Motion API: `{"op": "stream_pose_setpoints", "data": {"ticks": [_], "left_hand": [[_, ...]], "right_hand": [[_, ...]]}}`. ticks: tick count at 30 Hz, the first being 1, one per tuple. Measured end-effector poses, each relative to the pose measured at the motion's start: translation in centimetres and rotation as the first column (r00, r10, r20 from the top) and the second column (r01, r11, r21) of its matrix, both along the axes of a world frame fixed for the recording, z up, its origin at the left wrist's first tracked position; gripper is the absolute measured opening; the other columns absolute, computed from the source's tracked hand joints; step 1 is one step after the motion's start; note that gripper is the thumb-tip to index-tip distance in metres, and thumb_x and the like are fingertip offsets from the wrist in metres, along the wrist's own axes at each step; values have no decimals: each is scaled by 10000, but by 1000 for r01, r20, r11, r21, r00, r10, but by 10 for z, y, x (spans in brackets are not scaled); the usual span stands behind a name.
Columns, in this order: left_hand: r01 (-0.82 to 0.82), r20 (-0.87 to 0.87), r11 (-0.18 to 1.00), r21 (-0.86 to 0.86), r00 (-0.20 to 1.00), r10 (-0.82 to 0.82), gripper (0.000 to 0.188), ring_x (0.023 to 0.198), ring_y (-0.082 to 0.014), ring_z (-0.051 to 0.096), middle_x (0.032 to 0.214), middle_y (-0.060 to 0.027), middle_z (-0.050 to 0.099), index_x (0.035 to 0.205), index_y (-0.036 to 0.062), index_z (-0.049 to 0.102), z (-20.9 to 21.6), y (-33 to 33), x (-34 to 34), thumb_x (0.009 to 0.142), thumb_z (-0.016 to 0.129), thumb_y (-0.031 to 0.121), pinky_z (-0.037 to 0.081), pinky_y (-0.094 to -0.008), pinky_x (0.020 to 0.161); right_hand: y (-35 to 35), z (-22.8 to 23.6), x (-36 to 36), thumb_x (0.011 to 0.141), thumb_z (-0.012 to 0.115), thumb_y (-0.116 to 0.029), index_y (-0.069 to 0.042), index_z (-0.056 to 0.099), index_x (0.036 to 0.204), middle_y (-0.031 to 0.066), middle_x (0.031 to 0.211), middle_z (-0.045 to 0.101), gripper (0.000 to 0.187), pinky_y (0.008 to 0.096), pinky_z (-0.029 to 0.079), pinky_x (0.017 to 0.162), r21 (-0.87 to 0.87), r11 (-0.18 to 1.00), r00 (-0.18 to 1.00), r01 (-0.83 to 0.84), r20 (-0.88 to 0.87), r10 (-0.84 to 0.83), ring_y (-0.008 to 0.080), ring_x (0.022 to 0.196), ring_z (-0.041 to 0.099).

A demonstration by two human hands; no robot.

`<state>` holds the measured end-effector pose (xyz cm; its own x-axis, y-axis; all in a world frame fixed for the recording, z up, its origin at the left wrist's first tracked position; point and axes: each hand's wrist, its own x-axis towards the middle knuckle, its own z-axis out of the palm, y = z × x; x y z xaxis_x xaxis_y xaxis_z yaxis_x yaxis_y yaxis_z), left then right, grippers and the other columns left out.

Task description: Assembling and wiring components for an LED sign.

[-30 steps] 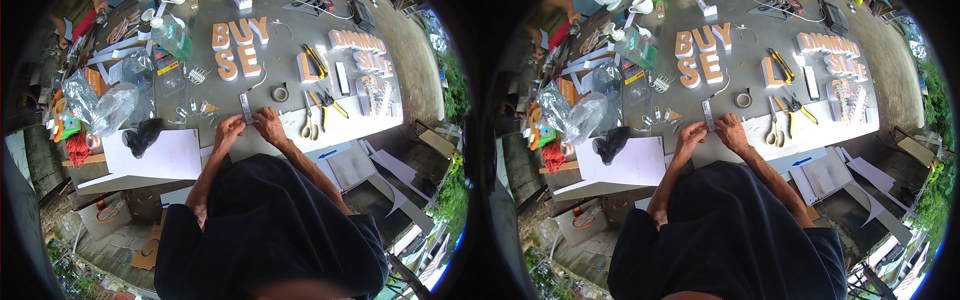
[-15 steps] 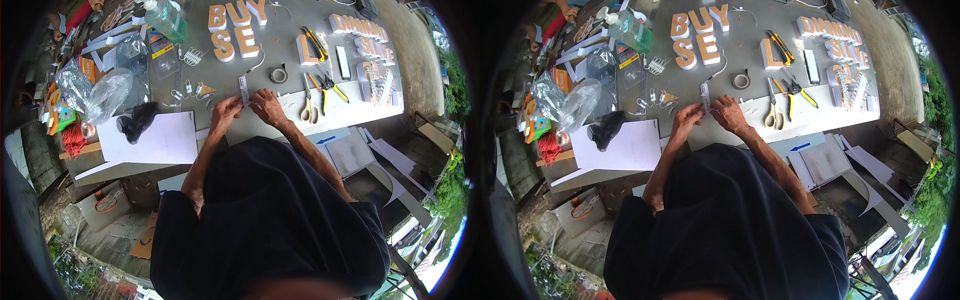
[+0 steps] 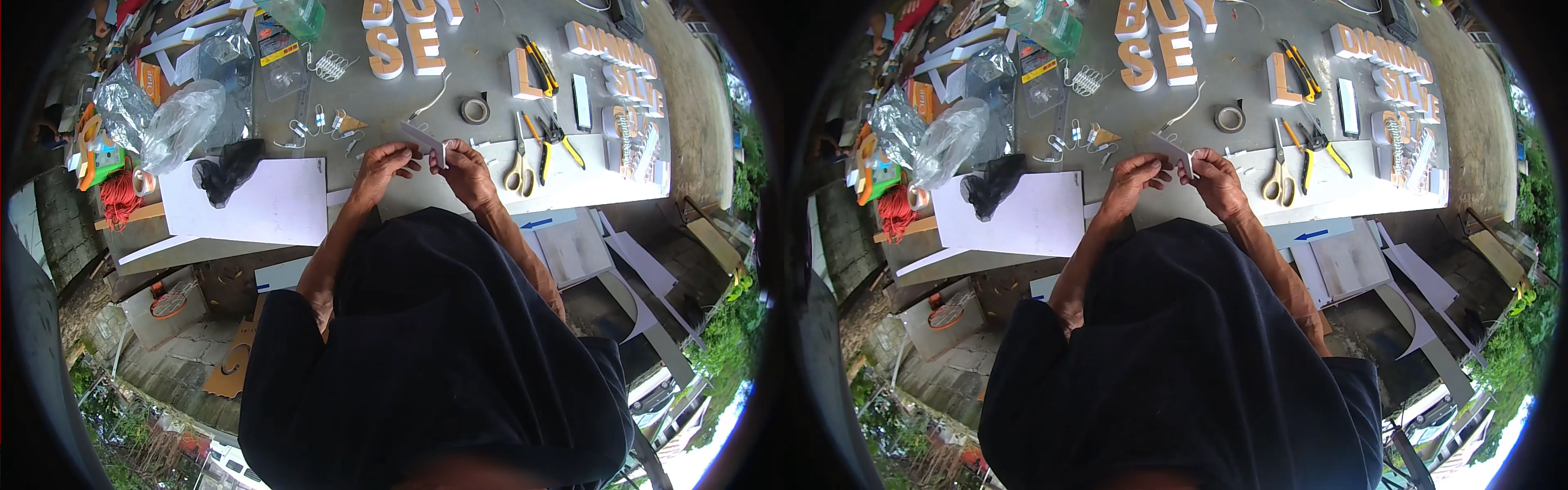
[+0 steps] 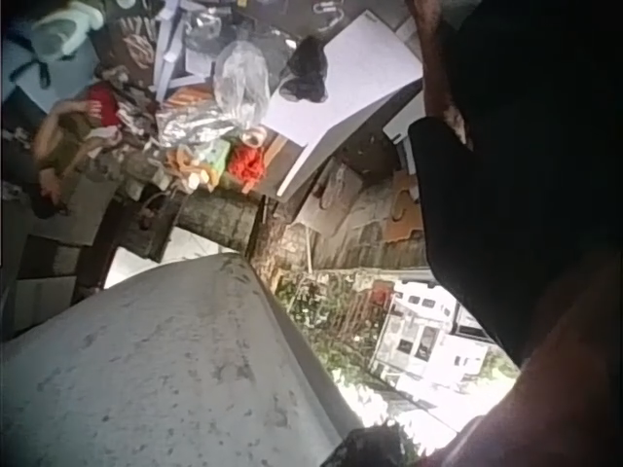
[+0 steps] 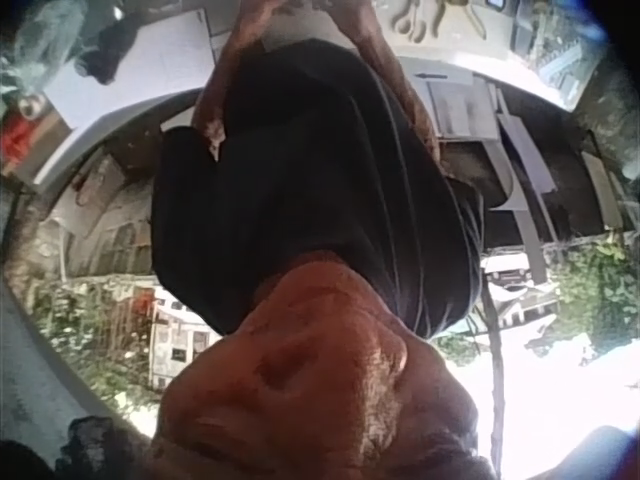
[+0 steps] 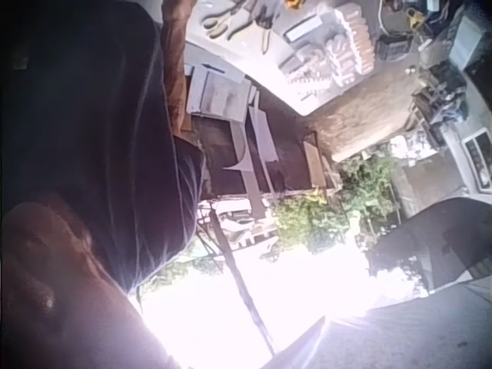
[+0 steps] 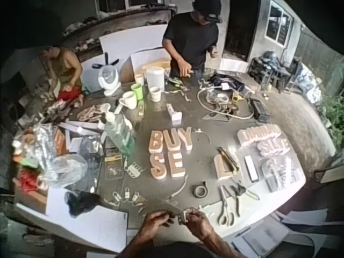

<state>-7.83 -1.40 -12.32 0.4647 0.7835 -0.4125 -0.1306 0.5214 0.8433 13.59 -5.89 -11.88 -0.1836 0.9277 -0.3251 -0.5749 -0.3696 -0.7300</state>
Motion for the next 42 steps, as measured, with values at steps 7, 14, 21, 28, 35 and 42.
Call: {"op": "stream_pose_setpoints", "data": {"ticks": [7, 14, 21, 28, 35, 42], "left_hand": [[14, 15, 1000, -3, 1000, -14, 262, 857, -176, 715, 1045, -97, 742, 1195, -4, 679, 12, 4, 3, 1000, 614, 159, 561, -293, 733], [-9, -64, 1000, 23, 998, 11, 229, 716, -128, 672, 930, -91, 734, 1150, 6, 705, 25, 23, -5, 981, 661, 153, 546, -260, 659], [-201, -11, 949, 242, 978, 210, 206, 677, -115, 653, 875, -74, 717, 1136, 12, 710, 71, 122, 12, 980, 671, 141, 536, -247, 640], [-395, 79, 852, 344, 916, 393, 182, 756, -146, 697, 905, -80, 727, 1125, 0, 708, 77, 238, 45, 994, 640, 107, 561, -255, 681], [-490, 3, 808, 328, 856, 518, 204, 799, -144, 701, 958, -76, 727, 1158, -15, 688, 65, 315, 77, 976, 661, 72, 575, -256, 732], [-453, -116, 832, 321, 853, 509, 232, 838, -157, 707, 1010, -102, 717, 1176, -35, 676, 45, 377, 93, 951, 668, 20, 583, -257, 761]], "right_hand": [[0, 8, 13, 907, 671, -96, 4, 576, 1180, 138, 1106, 616, 306, 379, 493, 954, -65, 994, 729, 85, -676, -107, 259, 1056, 589], [2, 23, 22, 932, 617, -33, -34, 636, 1022, 109, 970, 686, 91, 379, 500, 862, 232, 972, 930, -20, 361, -67, 237, 889, 638], [9, 9, 26, 785, 683, -6, -59, 651, 986, 80, 987, 644, 211, 411, 485, 849, 268, 649, 8, -713, 927, -374, 281, 922, 601], [99, 66, 46, 819, 722, -88, -63, 673, 982, 89, 960, 650, 173, 429, 502, 800, 470, 757, 188, -454, 881, -435, 295, 896, 611], [366, 62, 80, 844, 692, -165, -47, 668, 1084, 126, 1012, 652, 269, 450, 480, 861, 538, 751, -43, -383, 801, -596, 333, 957, 585], [497, 22, 66, 798, 718, -391, -70, 664, 1032, 105, 999, 685, 401, 445, 407, 904, 374, 790, -283, -486, 788, -547, 293, 1033, 585]]}}
